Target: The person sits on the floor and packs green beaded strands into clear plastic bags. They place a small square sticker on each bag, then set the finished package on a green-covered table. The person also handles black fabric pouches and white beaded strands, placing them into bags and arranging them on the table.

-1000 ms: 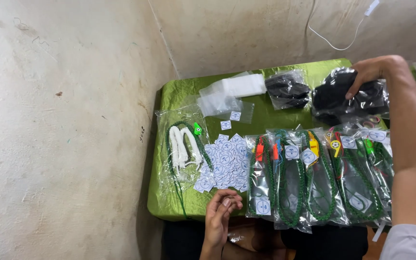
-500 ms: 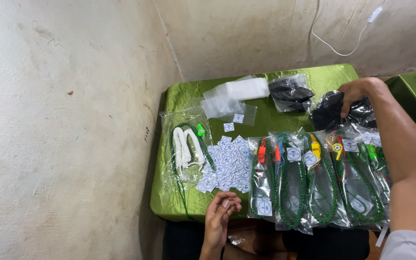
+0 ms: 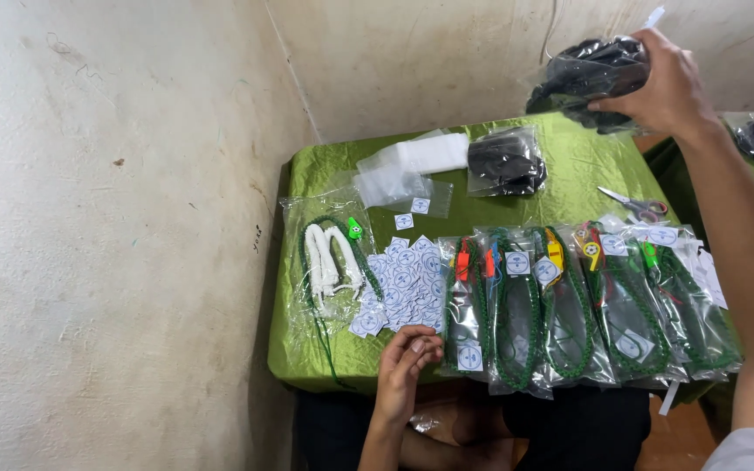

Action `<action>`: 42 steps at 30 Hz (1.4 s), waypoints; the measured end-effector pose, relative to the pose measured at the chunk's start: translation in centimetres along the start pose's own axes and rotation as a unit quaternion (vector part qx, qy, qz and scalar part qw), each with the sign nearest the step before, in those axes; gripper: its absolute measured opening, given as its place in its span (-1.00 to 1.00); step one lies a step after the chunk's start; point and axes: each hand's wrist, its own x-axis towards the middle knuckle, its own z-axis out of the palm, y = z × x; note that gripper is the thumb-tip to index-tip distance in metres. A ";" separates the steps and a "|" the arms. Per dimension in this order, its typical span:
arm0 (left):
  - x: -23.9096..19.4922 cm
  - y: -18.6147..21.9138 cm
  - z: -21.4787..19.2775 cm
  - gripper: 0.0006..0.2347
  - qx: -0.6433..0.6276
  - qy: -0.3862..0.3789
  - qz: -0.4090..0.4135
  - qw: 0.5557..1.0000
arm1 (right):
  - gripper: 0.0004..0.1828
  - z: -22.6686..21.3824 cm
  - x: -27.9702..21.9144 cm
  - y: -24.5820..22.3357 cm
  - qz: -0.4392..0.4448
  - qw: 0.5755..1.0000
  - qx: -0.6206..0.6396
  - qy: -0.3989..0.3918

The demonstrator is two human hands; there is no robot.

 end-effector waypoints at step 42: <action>1.9 -0.1 1.8 -0.80 -0.292 0.188 0.117 0.931 | -0.19 8.1 -19.6 -28.9 0.303 0.769 0.561 -0.041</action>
